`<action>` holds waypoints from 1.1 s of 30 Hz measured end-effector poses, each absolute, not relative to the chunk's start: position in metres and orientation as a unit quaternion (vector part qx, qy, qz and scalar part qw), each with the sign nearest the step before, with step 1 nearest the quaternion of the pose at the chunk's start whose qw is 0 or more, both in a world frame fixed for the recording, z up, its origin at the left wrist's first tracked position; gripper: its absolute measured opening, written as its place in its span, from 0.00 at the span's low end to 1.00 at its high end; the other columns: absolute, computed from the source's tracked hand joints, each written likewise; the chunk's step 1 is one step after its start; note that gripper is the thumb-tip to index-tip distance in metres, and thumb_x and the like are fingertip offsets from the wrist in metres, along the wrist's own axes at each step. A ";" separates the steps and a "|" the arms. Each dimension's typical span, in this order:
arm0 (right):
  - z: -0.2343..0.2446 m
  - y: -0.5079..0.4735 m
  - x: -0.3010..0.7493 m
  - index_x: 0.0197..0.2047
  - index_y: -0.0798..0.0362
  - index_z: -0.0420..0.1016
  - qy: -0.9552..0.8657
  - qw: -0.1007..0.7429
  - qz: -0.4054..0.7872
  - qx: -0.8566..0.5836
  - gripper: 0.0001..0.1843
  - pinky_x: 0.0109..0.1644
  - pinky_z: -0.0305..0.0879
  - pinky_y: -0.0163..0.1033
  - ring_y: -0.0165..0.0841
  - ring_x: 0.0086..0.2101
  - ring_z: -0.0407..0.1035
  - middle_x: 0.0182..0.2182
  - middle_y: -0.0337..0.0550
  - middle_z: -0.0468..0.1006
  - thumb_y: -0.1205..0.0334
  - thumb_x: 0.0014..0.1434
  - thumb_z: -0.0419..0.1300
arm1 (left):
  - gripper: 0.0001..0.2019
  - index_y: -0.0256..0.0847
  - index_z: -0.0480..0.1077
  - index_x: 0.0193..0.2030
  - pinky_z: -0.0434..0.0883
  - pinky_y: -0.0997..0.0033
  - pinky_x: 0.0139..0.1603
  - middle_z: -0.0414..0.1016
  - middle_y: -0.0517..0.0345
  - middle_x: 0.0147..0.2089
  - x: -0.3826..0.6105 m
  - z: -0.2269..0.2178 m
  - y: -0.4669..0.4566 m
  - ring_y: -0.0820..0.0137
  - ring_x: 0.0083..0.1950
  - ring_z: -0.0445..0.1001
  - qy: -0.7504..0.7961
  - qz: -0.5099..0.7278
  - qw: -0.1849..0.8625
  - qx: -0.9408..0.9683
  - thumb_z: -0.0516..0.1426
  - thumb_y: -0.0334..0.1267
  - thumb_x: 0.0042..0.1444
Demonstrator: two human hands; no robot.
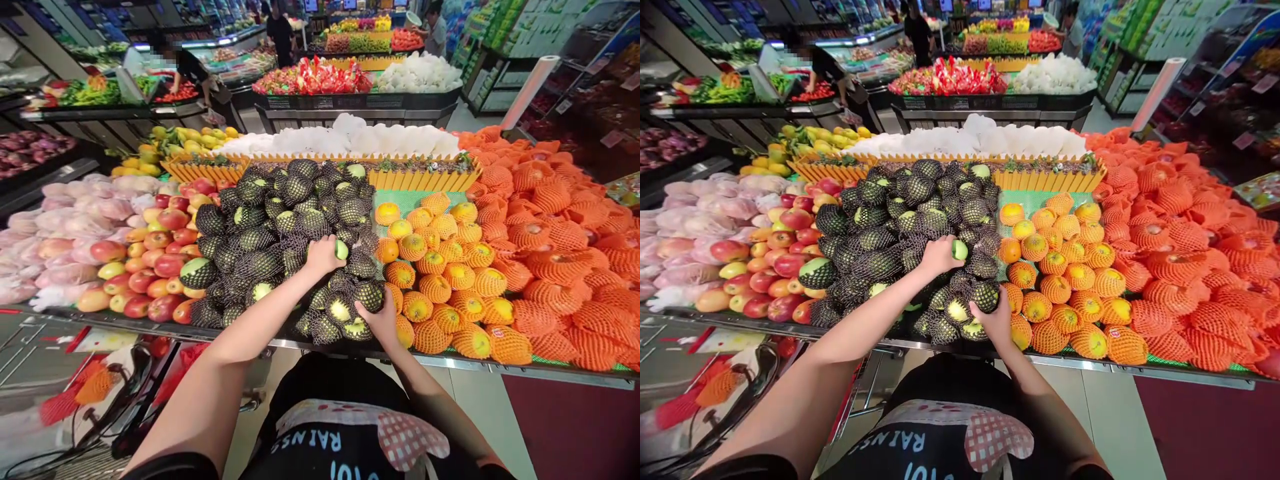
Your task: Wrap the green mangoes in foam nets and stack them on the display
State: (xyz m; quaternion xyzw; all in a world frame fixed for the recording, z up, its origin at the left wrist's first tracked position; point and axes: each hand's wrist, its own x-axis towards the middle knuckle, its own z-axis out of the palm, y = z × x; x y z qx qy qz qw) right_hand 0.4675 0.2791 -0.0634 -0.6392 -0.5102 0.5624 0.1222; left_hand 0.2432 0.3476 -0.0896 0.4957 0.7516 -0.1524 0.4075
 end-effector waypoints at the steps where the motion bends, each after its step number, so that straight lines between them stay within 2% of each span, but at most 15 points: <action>1: -0.067 0.284 0.462 0.55 0.55 0.66 -0.522 0.110 0.562 -0.632 0.35 0.56 0.71 0.50 0.45 0.49 0.74 0.50 0.54 0.77 0.46 0.50 0.70 | 0.33 0.34 0.65 0.62 0.68 0.52 0.63 0.75 0.41 0.59 0.237 -0.078 0.346 0.50 0.59 0.75 0.768 -0.121 0.391 0.492 0.66 0.49 0.53; 4: -0.083 0.301 0.436 0.58 0.54 0.63 -0.585 0.023 0.561 -0.586 0.40 0.59 0.69 0.51 0.47 0.52 0.73 0.52 0.55 0.77 0.46 0.48 0.71 | 0.33 0.37 0.67 0.61 0.70 0.52 0.61 0.76 0.45 0.59 0.222 -0.046 0.332 0.51 0.58 0.76 0.817 0.017 0.339 0.467 0.67 0.49 0.50; 7: -0.101 0.321 0.406 0.54 0.51 0.65 -0.622 -0.091 0.570 -0.530 0.35 0.54 0.72 0.51 0.47 0.47 0.76 0.48 0.52 0.80 0.48 0.48 0.71 | 0.32 0.38 0.69 0.58 0.73 0.54 0.60 0.77 0.47 0.58 0.210 -0.017 0.307 0.53 0.57 0.77 0.845 0.139 0.294 0.425 0.67 0.50 0.48; 9: -0.107 0.336 0.391 0.50 0.51 0.66 -0.629 -0.123 0.569 -0.515 0.31 0.52 0.72 0.52 0.49 0.44 0.77 0.43 0.51 0.81 0.49 0.47 0.71 | 0.31 0.38 0.70 0.57 0.73 0.56 0.60 0.78 0.48 0.57 0.202 -0.001 0.286 0.55 0.57 0.77 0.856 0.191 0.273 0.395 0.67 0.51 0.48; 11: -0.105 0.353 0.383 0.50 0.52 0.66 -0.641 -0.112 0.557 -0.515 0.33 0.52 0.71 0.54 0.50 0.44 0.77 0.43 0.52 0.81 0.49 0.45 0.72 | 0.32 0.38 0.71 0.57 0.74 0.57 0.60 0.78 0.48 0.57 0.194 0.011 0.266 0.56 0.57 0.78 0.863 0.221 0.254 0.378 0.67 0.51 0.48; 15: -0.091 0.388 0.379 0.55 0.53 0.65 -0.664 0.027 0.517 -0.540 0.39 0.51 0.71 0.51 0.48 0.45 0.75 0.47 0.53 0.79 0.42 0.47 0.72 | 0.31 0.40 0.70 0.59 0.72 0.56 0.62 0.77 0.47 0.58 0.185 0.016 0.234 0.56 0.58 0.77 0.865 0.231 0.225 0.384 0.67 0.51 0.50; 18: -0.094 0.405 0.372 0.59 0.54 0.63 -0.684 0.094 0.481 -0.540 0.41 0.52 0.70 0.51 0.48 0.47 0.73 0.50 0.55 0.77 0.39 0.51 0.69 | 0.32 0.42 0.67 0.61 0.69 0.55 0.65 0.75 0.48 0.61 0.195 0.005 0.224 0.56 0.62 0.74 0.845 0.204 0.283 0.406 0.66 0.50 0.52; 20: -0.107 0.405 0.365 0.61 0.56 0.63 -0.725 0.059 0.470 -0.499 0.41 0.54 0.69 0.52 0.49 0.49 0.72 0.52 0.56 0.75 0.43 0.52 0.69 | 0.32 0.44 0.65 0.62 0.68 0.54 0.65 0.74 0.49 0.62 0.210 -0.006 0.224 0.55 0.62 0.73 0.830 0.176 0.346 0.400 0.67 0.49 0.51; 24: -0.147 0.379 0.352 0.62 0.56 0.67 -0.796 -0.120 0.437 -0.400 0.36 0.55 0.68 0.53 0.53 0.53 0.67 0.55 0.60 0.73 0.59 0.51 0.70 | 0.33 0.45 0.65 0.57 0.70 0.53 0.60 0.77 0.51 0.57 0.250 -0.027 0.228 0.54 0.56 0.75 0.802 0.153 0.454 0.356 0.69 0.47 0.45; 26: -0.164 0.361 0.349 0.62 0.55 0.68 -0.801 -0.151 0.429 -0.388 0.35 0.60 0.64 0.58 0.57 0.58 0.63 0.59 0.63 0.69 0.65 0.51 0.69 | 0.33 0.45 0.65 0.57 0.71 0.52 0.60 0.77 0.51 0.57 0.265 -0.037 0.228 0.54 0.55 0.75 0.774 0.161 0.485 0.373 0.70 0.46 0.45; 30: -0.188 0.341 0.346 0.66 0.55 0.67 -0.798 -0.167 0.431 -0.387 0.36 0.65 0.53 0.68 0.63 0.65 0.53 0.67 0.66 0.59 0.65 0.54 0.68 | 0.34 0.43 0.63 0.63 0.69 0.51 0.65 0.67 0.46 0.66 0.280 -0.054 0.228 0.52 0.64 0.71 0.743 0.161 0.491 0.425 0.67 0.46 0.51; 33: -0.195 0.352 0.347 0.65 0.56 0.69 -0.789 -0.165 0.453 -0.381 0.38 0.65 0.51 0.69 0.64 0.64 0.54 0.65 0.67 0.61 0.63 0.52 0.71 | 0.38 0.42 0.59 0.70 0.73 0.52 0.61 0.63 0.44 0.66 0.285 -0.066 0.232 0.51 0.60 0.73 0.752 0.121 0.494 0.419 0.65 0.47 0.54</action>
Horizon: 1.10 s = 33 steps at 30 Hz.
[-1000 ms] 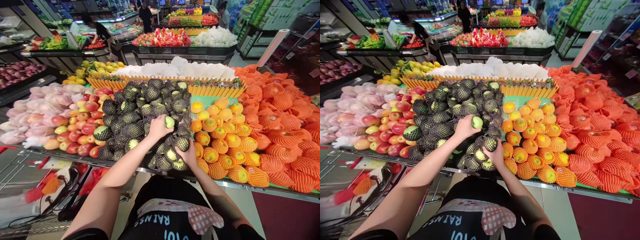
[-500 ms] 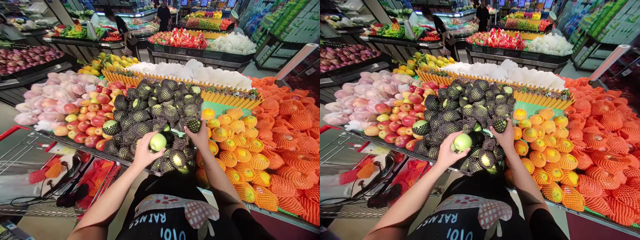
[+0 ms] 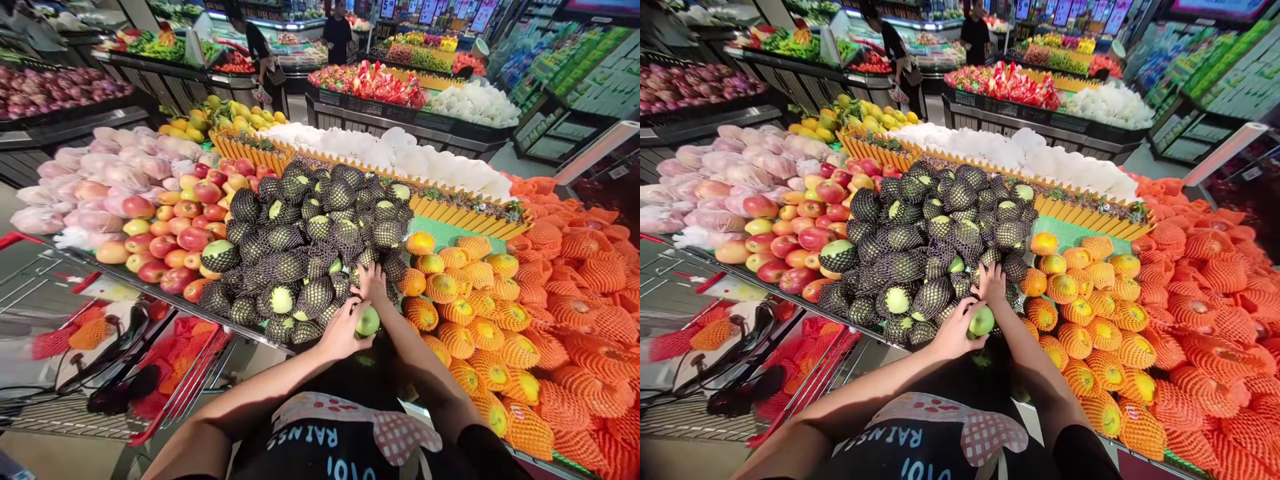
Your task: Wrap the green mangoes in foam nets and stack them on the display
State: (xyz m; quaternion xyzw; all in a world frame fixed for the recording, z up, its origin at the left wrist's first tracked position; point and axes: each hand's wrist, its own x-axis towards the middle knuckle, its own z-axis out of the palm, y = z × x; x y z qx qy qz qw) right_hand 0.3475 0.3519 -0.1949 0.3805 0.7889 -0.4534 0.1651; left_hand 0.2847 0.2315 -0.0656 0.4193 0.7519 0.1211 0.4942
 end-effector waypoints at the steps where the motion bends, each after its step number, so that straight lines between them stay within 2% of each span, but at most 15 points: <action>1: -0.194 0.360 0.349 0.65 0.56 0.69 0.784 0.161 -0.467 0.375 0.39 0.65 0.52 0.68 0.63 0.63 0.56 0.63 0.67 0.64 0.61 0.51 0.72 | 0.39 0.42 0.57 0.71 0.74 0.52 0.60 0.64 0.44 0.65 0.286 -0.070 0.233 0.52 0.58 0.74 0.756 0.106 0.494 0.416 0.64 0.48 0.55; 3: -0.187 0.379 0.357 0.67 0.55 0.67 0.773 0.144 -0.502 0.360 0.40 0.65 0.56 0.63 0.57 0.61 0.61 0.59 0.63 0.68 0.53 0.53 0.71 | 0.39 0.40 0.56 0.72 0.74 0.51 0.58 0.67 0.45 0.60 0.287 -0.078 0.236 0.52 0.56 0.74 0.762 0.080 0.488 0.418 0.62 0.50 0.58; 4: -0.181 0.387 0.362 0.68 0.54 0.65 0.767 0.131 -0.519 0.354 0.39 0.65 0.59 0.59 0.52 0.60 0.63 0.58 0.60 0.69 0.49 0.58 0.68 | 0.38 0.40 0.55 0.73 0.73 0.51 0.59 0.68 0.45 0.59 0.287 -0.082 0.237 0.52 0.56 0.74 0.764 0.069 0.484 0.422 0.61 0.51 0.60; 6: -0.164 0.396 0.374 0.70 0.51 0.61 0.755 0.098 -0.548 0.346 0.31 0.66 0.61 0.52 0.43 0.61 0.64 0.60 0.54 0.69 0.46 0.69 0.54 | 0.36 0.42 0.55 0.73 0.73 0.52 0.59 0.69 0.46 0.58 0.287 -0.087 0.237 0.53 0.58 0.73 0.766 0.057 0.477 0.428 0.59 0.52 0.62; 8: -0.145 0.389 0.389 0.70 0.48 0.60 0.748 0.073 -0.568 0.335 0.28 0.67 0.61 0.50 0.39 0.62 0.64 0.61 0.51 0.69 0.47 0.73 0.46 | 0.33 0.40 0.57 0.71 0.73 0.54 0.58 0.71 0.45 0.56 0.286 -0.088 0.236 0.54 0.56 0.74 0.780 0.039 0.470 0.411 0.57 0.54 0.64; 11: -0.124 0.354 0.408 0.68 0.50 0.65 0.761 0.098 -0.549 0.332 0.29 0.67 0.60 0.59 0.47 0.62 0.62 0.59 0.56 0.68 0.45 0.69 0.54 | 0.25 0.33 0.66 0.60 0.75 0.55 0.53 0.74 0.41 0.51 0.287 -0.080 0.234 0.53 0.51 0.77 0.797 -0.029 0.461 0.389 0.55 0.52 0.65; 13: -0.119 0.328 0.415 0.69 0.52 0.64 0.790 0.104 -0.507 0.330 0.28 0.68 0.57 0.65 0.52 0.67 0.54 0.66 0.60 0.60 0.50 0.70 0.52 | 0.19 0.33 0.70 0.52 0.74 0.53 0.53 0.75 0.39 0.49 0.291 -0.074 0.234 0.51 0.50 0.77 0.789 -0.061 0.459 0.403 0.55 0.47 0.64; 16: -0.121 0.306 0.417 0.70 0.52 0.61 0.818 0.076 -0.472 0.320 0.27 0.70 0.54 0.65 0.52 0.70 0.48 0.70 0.60 0.51 0.57 0.71 0.47 | 0.16 0.34 0.72 0.50 0.72 0.49 0.56 0.76 0.37 0.50 0.297 -0.066 0.232 0.48 0.53 0.75 0.774 -0.064 0.460 0.431 0.57 0.44 0.62; 18: -0.123 0.304 0.417 0.71 0.54 0.59 0.817 0.066 -0.471 0.326 0.28 0.70 0.54 0.65 0.51 0.69 0.50 0.69 0.61 0.54 0.55 0.71 0.47 | 0.22 0.32 0.71 0.55 0.70 0.49 0.60 0.76 0.36 0.53 0.296 -0.063 0.226 0.48 0.56 0.74 0.767 -0.057 0.460 0.444 0.57 0.47 0.63; 20: -0.126 0.307 0.417 0.72 0.59 0.56 0.804 0.061 -0.480 0.345 0.34 0.70 0.54 0.66 0.53 0.68 0.53 0.67 0.65 0.58 0.49 0.70 0.48 | 0.29 0.30 0.66 0.64 0.65 0.50 0.67 0.74 0.37 0.59 0.289 -0.058 0.211 0.50 0.62 0.71 0.763 -0.019 0.450 0.464 0.54 0.52 0.66; 23: -0.126 0.311 0.421 0.71 0.68 0.56 0.767 0.062 -0.504 0.392 0.44 0.68 0.56 0.66 0.56 0.65 0.59 0.63 0.71 0.65 0.39 0.67 0.49 | 0.32 0.34 0.58 0.72 0.58 0.49 0.74 0.64 0.40 0.71 0.269 -0.045 0.167 0.52 0.72 0.62 0.758 0.072 0.409 0.504 0.50 0.54 0.70; 25: -0.125 0.312 0.423 0.67 0.67 0.64 0.741 0.059 -0.514 0.428 0.44 0.65 0.60 0.64 0.56 0.61 0.65 0.60 0.71 0.70 0.36 0.65 0.51 | 0.26 0.37 0.61 0.70 0.61 0.49 0.73 0.64 0.42 0.72 0.257 -0.035 0.124 0.54 0.72 0.61 0.763 0.106 0.380 0.513 0.49 0.49 0.71; 28: -0.121 0.310 0.419 0.58 0.60 0.74 0.693 0.046 -0.532 0.485 0.43 0.60 0.67 0.59 0.52 0.52 0.72 0.53 0.63 0.78 0.31 0.54 0.61 | 0.18 0.40 0.71 0.60 0.67 0.50 0.68 0.73 0.43 0.64 0.247 -0.021 0.050 0.56 0.68 0.68 0.784 0.091 0.363 0.495 0.47 0.40 0.71; 31: -0.117 0.303 0.411 0.58 0.56 0.72 0.661 0.066 -0.537 0.520 0.49 0.51 0.71 0.54 0.47 0.42 0.74 0.46 0.55 0.80 0.28 0.44 0.67 | 0.17 0.43 0.75 0.55 0.70 0.48 0.66 0.75 0.43 0.61 0.239 -0.010 -0.017 0.55 0.65 0.71 0.796 0.036 0.411 0.444 0.47 0.37 0.68; 33: -0.116 0.297 0.404 0.60 0.56 0.71 0.695 0.071 -0.503 0.508 0.51 0.51 0.70 0.55 0.48 0.42 0.72 0.45 0.56 0.79 0.27 0.44 0.65 | 0.16 0.45 0.75 0.53 0.69 0.48 0.67 0.75 0.44 0.62 0.230 -0.004 -0.055 0.56 0.66 0.70 0.808 0.000 0.445 0.387 0.49 0.37 0.67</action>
